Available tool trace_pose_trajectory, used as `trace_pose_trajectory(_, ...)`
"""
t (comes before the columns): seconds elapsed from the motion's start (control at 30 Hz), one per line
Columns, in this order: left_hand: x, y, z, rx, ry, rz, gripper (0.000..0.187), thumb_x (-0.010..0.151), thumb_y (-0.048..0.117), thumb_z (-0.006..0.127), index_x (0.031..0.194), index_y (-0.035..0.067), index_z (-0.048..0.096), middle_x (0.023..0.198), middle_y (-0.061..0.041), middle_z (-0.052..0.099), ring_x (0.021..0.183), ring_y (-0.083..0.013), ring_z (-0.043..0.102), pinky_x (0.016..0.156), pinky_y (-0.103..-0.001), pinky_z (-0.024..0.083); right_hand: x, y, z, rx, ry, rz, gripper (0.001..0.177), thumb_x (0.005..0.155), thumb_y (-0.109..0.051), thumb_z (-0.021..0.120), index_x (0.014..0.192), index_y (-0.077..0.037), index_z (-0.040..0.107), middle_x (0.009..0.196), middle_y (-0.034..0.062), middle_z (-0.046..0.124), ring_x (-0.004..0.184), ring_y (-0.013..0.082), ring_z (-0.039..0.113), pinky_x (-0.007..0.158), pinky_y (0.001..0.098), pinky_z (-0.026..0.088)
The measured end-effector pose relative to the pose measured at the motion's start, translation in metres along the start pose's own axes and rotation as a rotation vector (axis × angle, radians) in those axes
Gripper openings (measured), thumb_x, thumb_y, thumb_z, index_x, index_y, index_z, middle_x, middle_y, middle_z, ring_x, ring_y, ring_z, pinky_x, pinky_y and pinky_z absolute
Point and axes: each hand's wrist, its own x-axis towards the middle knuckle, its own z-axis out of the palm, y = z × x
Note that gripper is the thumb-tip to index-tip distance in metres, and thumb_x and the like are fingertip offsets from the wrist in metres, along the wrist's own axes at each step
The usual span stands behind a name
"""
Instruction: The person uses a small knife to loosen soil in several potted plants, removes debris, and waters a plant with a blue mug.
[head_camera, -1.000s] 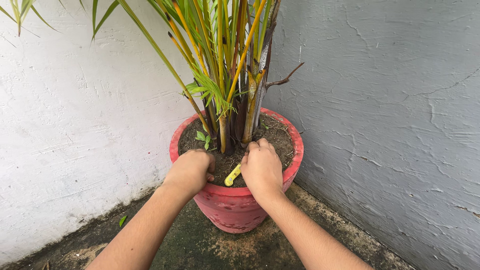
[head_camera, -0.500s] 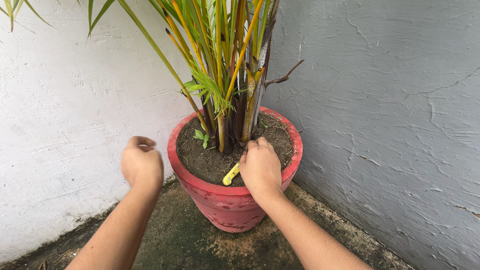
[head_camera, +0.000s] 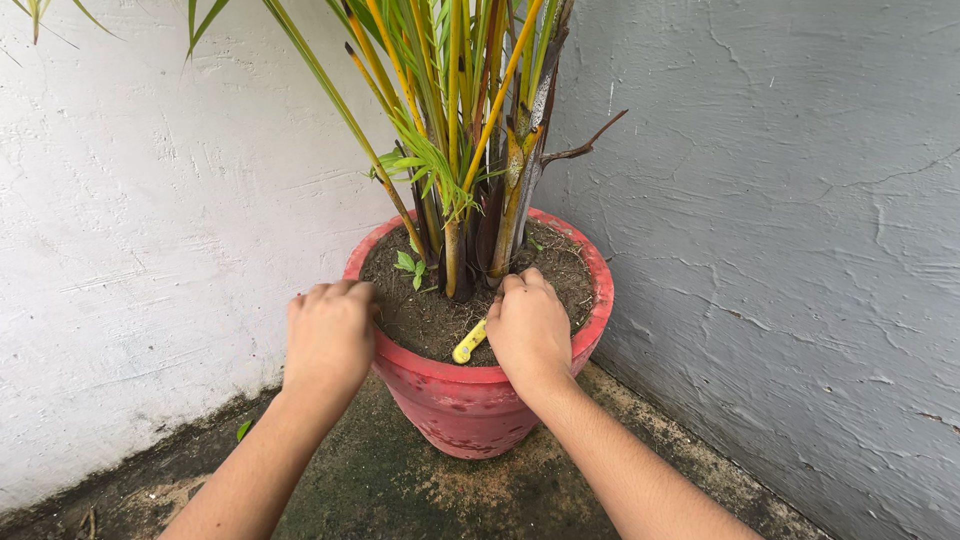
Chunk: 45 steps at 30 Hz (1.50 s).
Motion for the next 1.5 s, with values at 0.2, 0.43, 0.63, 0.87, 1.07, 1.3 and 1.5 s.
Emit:
trace_pose_trajectory(0.2, 0.006, 0.050, -0.023, -0.130, -0.298, 0.088, 0.027, 0.087, 0.032, 0.070, 0.109, 0.017, 0.074, 0.118, -0.008, 0.071, 0.114, -0.0281, 0.064, 0.096, -0.051, 0.044, 0.005, 0.002, 0.000, -0.035, -0.067, 0.008, 0.046, 0.074, -0.008, 0.071, 0.118, 0.003, 0.065, 0.119, 0.0187, 0.058, 0.115, 0.0363, 0.057, 0.097, 0.0469, 0.049)
trace_pose_trajectory(0.43, -0.011, 0.051, -0.017, -0.286, -0.335, -0.147, 0.032, 0.099, 0.037, 0.061, 0.112, 0.012, 0.074, 0.123, -0.009, 0.072, 0.119, -0.0301, 0.064, 0.113, -0.044, 0.045, 0.007, 0.002, 0.001, -0.043, -0.109, 0.065, 0.030, 0.081, -0.007, 0.068, 0.111, -0.006, 0.067, 0.123, 0.0191, 0.054, 0.121, 0.0377, 0.051, 0.104, 0.0479, 0.044)
trace_pose_trajectory(0.63, -0.036, 0.046, 0.007, -0.329, -0.125, 0.036, 0.042, 0.103, 0.029, 0.044, 0.128, 0.003, 0.066, 0.143, -0.016, 0.058, 0.146, -0.0302, 0.038, 0.123, -0.049, 0.019, 0.006, 0.011, -0.009, 0.104, 0.038, 0.114, 0.033, 0.078, -0.003, 0.071, 0.110, -0.004, 0.061, 0.118, 0.0199, 0.056, 0.113, 0.0397, 0.055, 0.096, 0.0494, 0.047)
trace_pose_trajectory(0.87, -0.037, 0.056, 0.003, -0.329, -0.101, -0.016, 0.041, 0.102, 0.028, 0.046, 0.128, 0.004, 0.067, 0.142, -0.014, 0.060, 0.143, -0.0296, 0.042, 0.123, -0.050, 0.019, 0.007, 0.006, -0.036, 0.493, 0.396, 0.049, 0.024, 0.094, -0.012, 0.070, 0.114, 0.000, 0.061, 0.089, 0.0103, 0.071, 0.075, 0.0222, 0.071, 0.070, 0.0396, 0.056)
trace_pose_trajectory(1.07, -0.033, 0.062, 0.000, -0.309, -0.082, -0.032, 0.040, 0.098, 0.026, 0.049, 0.125, 0.004, 0.068, 0.140, -0.016, 0.060, 0.142, -0.0303, 0.043, 0.122, -0.051, 0.020, 0.015, -0.014, -0.027, 0.818, 0.066, 0.231, 0.013, 0.090, -0.011, 0.065, 0.100, -0.002, 0.066, 0.073, 0.0027, 0.070, 0.057, 0.0105, 0.070, 0.053, 0.0267, 0.062)
trace_pose_trajectory(1.3, -0.033, 0.063, 0.003, -0.305, -0.018, -0.015, 0.039, 0.096, 0.025, 0.051, 0.122, 0.002, 0.070, 0.136, -0.018, 0.063, 0.138, -0.0320, 0.049, 0.122, -0.051, 0.022, 0.009, -0.018, -0.023, 0.864, 0.077, 0.181, 0.011, 0.091, -0.010, 0.065, 0.096, -0.002, 0.068, 0.074, 0.0016, 0.070, 0.058, 0.0095, 0.070, 0.053, 0.0258, 0.062)
trace_pose_trajectory(1.5, -0.033, 0.064, 0.007, -0.293, 0.015, -0.007, 0.038, 0.095, 0.023, 0.053, 0.122, 0.003, 0.071, 0.136, -0.018, 0.064, 0.136, -0.0339, 0.049, 0.122, -0.054, 0.021, 0.010, -0.024, -0.023, 0.870, 0.042, 0.186, 0.011, 0.092, -0.011, 0.065, 0.096, -0.002, 0.069, 0.076, 0.0026, 0.070, 0.061, 0.0092, 0.071, 0.055, 0.0253, 0.063)
